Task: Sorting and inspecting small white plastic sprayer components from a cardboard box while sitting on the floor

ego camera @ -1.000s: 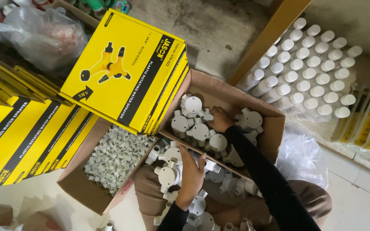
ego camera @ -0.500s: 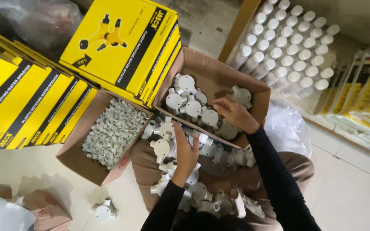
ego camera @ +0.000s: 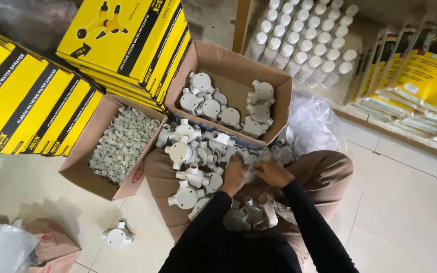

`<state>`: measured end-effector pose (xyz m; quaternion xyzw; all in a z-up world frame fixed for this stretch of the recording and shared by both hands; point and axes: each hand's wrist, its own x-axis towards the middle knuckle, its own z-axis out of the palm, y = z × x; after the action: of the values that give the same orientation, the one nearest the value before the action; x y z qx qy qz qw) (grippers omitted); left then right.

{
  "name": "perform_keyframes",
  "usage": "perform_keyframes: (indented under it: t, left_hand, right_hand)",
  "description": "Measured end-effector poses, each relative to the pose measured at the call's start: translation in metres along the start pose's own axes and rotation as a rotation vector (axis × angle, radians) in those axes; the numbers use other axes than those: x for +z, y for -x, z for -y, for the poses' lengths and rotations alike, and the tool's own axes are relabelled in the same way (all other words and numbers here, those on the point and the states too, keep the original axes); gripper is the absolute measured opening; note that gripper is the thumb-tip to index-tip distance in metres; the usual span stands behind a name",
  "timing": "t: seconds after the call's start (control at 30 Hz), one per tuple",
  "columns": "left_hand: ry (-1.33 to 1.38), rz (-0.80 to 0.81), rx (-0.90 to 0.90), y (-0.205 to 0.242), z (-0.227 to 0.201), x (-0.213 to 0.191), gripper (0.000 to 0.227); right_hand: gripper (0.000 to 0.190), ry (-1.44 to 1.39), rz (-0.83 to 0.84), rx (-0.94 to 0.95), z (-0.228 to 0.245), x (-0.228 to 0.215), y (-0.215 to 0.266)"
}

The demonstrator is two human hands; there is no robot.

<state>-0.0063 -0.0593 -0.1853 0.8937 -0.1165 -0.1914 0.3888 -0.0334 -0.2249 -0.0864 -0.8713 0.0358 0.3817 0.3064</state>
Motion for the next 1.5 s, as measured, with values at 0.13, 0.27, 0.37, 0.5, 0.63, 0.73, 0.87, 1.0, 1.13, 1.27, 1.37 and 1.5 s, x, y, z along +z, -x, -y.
perform_keyframes:
  t: [0.13, 0.27, 0.37, 0.5, 0.63, 0.73, 0.87, 1.0, 1.13, 1.27, 1.37, 1.5]
  left_hand:
    - [0.137, 0.034, 0.012, -0.009, 0.017, 0.0, 0.033]
    - [0.073, 0.153, -0.03, 0.007, 0.0, -0.02, 0.056]
    - [-0.085, 0.228, -0.081, 0.023, -0.027, -0.054, 0.053]
    - [-0.042, 0.266, -0.077, 0.074, -0.074, -0.126, 0.054]
    - [0.035, 0.218, 0.008, 0.077, -0.094, -0.177, 0.05]
    - [0.162, 0.207, 0.111, 0.058, -0.099, -0.205, 0.047]
    - [0.097, -0.244, 0.197, 0.012, -0.09, -0.217, 0.035]
    - [0.184, -0.264, 0.203, -0.019, -0.098, -0.23, 0.038]
    - [0.081, -0.333, 0.302, -0.035, -0.083, -0.217, 0.04]
    - [0.019, -0.332, 0.28, -0.039, -0.078, -0.213, 0.048]
    - [-0.073, -0.335, 0.25, -0.046, -0.071, -0.207, 0.048]
    - [-0.106, -0.304, 0.265, -0.046, -0.069, -0.209, 0.047]
  right_hand:
    - [0.045, -0.035, -0.069, -0.009, 0.004, -0.001, 0.011]
    - [0.045, -0.058, -0.126, -0.03, 0.008, -0.004, 0.014]
    - [0.046, -0.031, -0.158, -0.029, 0.012, -0.012, 0.016]
    - [0.059, -0.235, -0.009, -0.082, 0.072, -0.043, 0.074]
    - [0.07, -0.26, -0.016, -0.135, 0.062, -0.053, 0.06]
    - [0.056, -0.464, -0.113, -0.276, 0.078, -0.09, 0.058]
    - [0.07, -0.75, -0.388, -0.228, 0.117, -0.151, 0.033]
    - [0.052, -0.775, -0.735, -0.359, 0.089, -0.167, -0.102]
    - [0.049, -0.648, -0.775, 0.139, 0.115, -0.177, -0.171]
    - [0.04, -0.815, -0.7, 0.198, 0.099, -0.149, -0.241]
    - [0.049, -0.863, -0.619, 0.17, 0.105, -0.144, -0.251]
    - [0.08, -0.633, -0.451, 0.212, 0.123, -0.149, -0.228]
